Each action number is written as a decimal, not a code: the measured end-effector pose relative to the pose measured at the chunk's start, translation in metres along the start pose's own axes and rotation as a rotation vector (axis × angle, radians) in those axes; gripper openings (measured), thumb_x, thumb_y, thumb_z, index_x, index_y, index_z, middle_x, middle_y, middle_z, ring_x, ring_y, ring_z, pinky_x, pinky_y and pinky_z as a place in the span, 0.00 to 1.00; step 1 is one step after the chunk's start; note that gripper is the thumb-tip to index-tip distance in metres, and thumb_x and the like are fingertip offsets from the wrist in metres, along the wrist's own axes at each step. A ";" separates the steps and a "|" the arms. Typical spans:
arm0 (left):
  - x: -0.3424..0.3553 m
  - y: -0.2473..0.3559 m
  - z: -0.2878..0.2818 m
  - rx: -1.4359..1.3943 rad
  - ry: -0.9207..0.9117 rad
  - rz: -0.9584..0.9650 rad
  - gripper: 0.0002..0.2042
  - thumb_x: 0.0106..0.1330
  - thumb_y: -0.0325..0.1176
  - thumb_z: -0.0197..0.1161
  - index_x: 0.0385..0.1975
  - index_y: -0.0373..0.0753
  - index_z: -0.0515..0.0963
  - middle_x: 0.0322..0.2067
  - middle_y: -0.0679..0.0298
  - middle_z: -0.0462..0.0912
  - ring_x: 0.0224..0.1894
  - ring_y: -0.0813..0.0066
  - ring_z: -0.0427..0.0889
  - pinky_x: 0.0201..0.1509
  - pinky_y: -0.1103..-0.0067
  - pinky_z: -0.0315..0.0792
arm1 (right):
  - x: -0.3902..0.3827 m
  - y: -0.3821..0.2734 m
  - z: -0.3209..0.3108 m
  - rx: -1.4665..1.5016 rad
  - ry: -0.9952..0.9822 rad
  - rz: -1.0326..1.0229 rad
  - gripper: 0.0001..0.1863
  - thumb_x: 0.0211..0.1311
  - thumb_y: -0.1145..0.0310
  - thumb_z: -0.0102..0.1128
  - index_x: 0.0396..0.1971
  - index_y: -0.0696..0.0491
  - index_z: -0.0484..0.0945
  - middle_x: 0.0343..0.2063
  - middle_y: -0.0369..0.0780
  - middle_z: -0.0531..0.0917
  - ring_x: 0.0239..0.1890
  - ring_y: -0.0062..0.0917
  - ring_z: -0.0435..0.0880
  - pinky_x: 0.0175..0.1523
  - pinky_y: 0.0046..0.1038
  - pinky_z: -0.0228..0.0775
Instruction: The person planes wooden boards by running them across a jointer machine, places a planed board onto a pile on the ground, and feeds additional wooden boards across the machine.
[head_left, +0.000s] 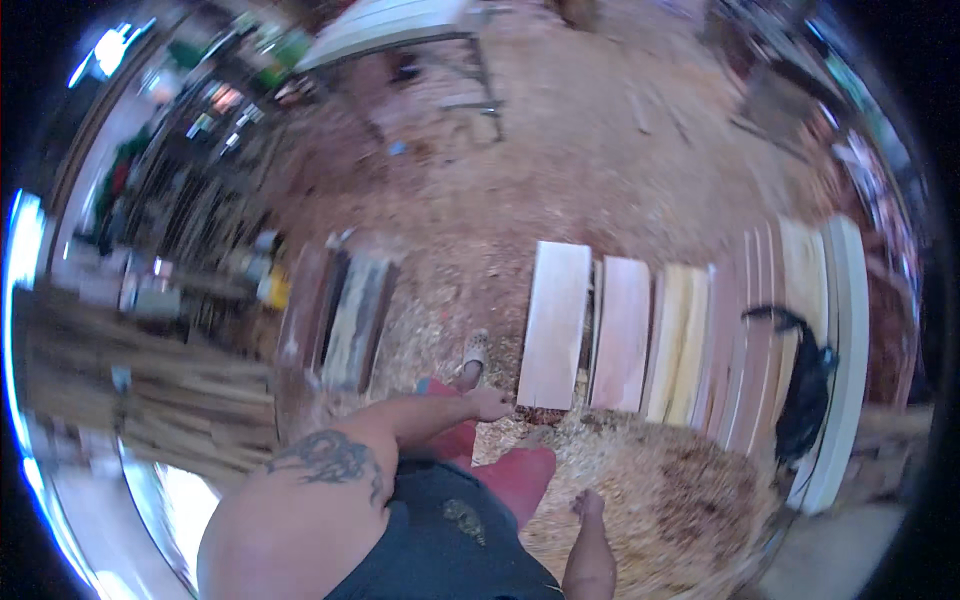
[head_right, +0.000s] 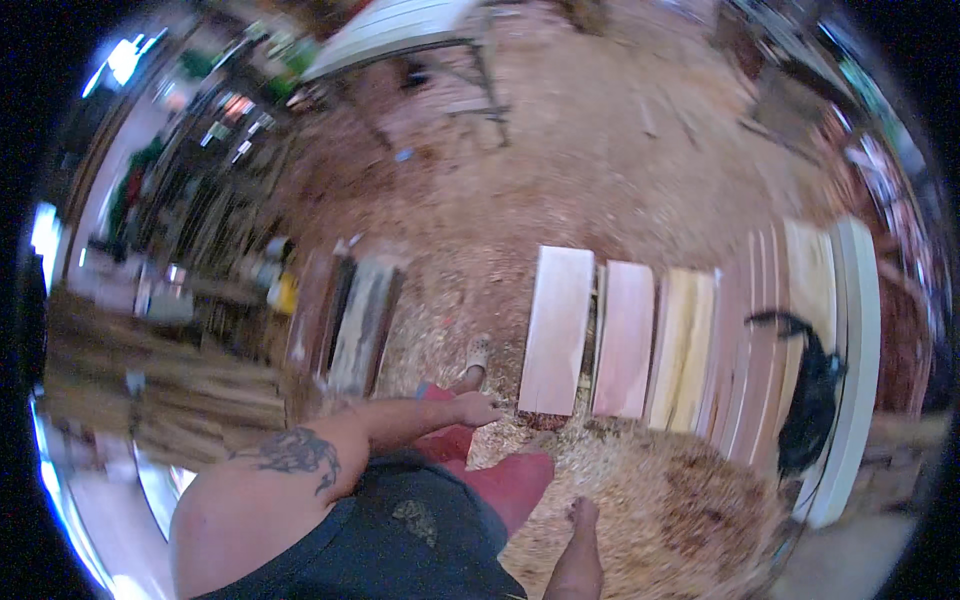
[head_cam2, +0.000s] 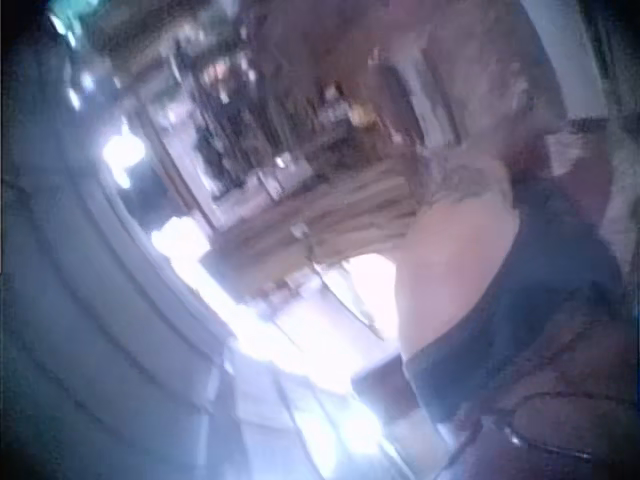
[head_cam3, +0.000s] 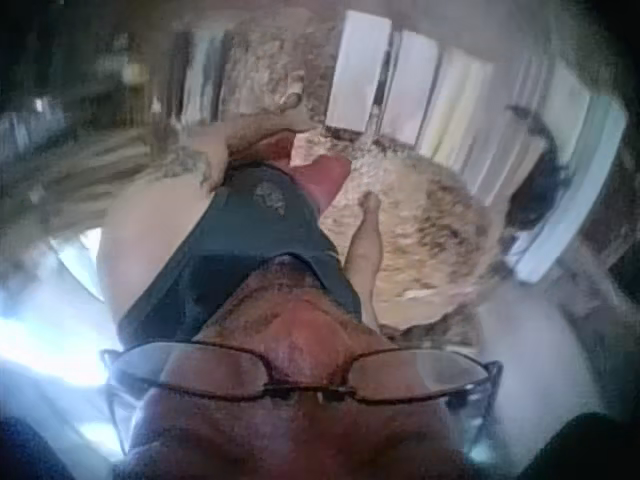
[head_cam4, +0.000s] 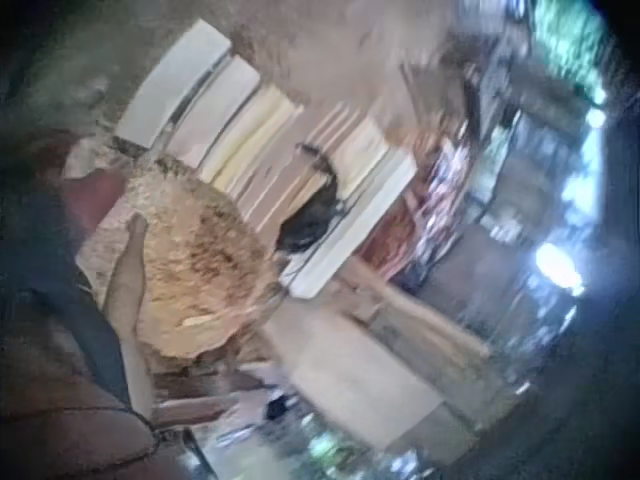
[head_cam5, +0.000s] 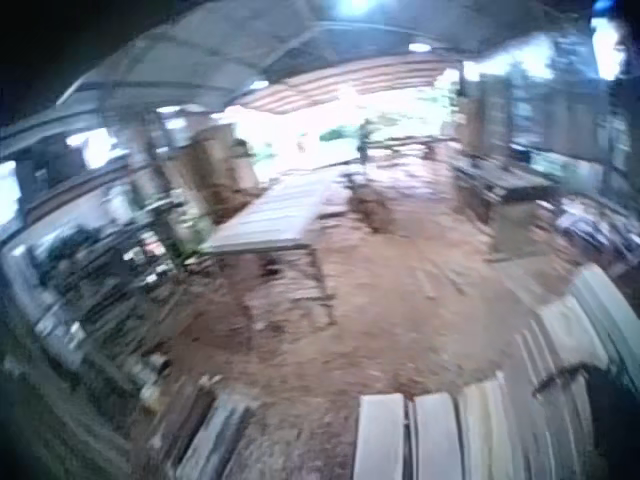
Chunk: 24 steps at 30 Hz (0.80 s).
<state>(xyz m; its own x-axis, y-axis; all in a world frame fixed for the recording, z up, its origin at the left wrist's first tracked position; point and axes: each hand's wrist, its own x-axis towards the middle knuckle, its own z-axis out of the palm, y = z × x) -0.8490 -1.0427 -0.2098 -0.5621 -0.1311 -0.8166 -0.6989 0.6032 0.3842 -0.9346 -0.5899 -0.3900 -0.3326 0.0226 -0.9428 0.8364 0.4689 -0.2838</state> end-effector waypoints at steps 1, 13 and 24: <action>-0.019 0.013 0.003 -0.081 0.091 0.013 0.30 0.66 0.56 0.54 0.60 0.41 0.77 0.52 0.44 0.83 0.57 0.47 0.82 0.64 0.59 0.73 | -0.007 -0.004 -0.018 -0.058 0.137 0.110 0.10 0.64 0.63 0.55 0.34 0.55 0.78 0.25 0.42 0.80 0.21 0.37 0.80 0.26 0.45 0.73; -0.197 -0.097 0.038 -0.275 0.347 -0.184 0.25 0.64 0.55 0.55 0.52 0.44 0.83 0.50 0.50 0.85 0.52 0.48 0.85 0.56 0.57 0.77 | -0.125 -0.176 -0.039 -0.148 -0.115 -0.097 0.08 0.69 0.63 0.50 0.30 0.49 0.72 0.20 0.39 0.73 0.19 0.33 0.74 0.22 0.37 0.66; -0.360 -0.329 0.206 -0.763 0.581 -0.530 0.24 0.62 0.47 0.56 0.47 0.34 0.83 0.45 0.41 0.85 0.50 0.44 0.85 0.57 0.56 0.76 | -0.178 -0.144 0.244 -1.492 -0.553 -0.801 0.09 0.64 0.65 0.58 0.32 0.56 0.76 0.26 0.40 0.76 0.25 0.30 0.81 0.26 0.29 0.72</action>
<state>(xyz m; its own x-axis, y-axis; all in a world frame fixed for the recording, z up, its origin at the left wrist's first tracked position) -0.3256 -1.0321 -0.1306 -0.0919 -0.7022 -0.7060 -0.8908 -0.2589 0.3734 -0.8891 -0.8771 -0.2242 0.0137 -0.7145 -0.6995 -0.6116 0.5475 -0.5711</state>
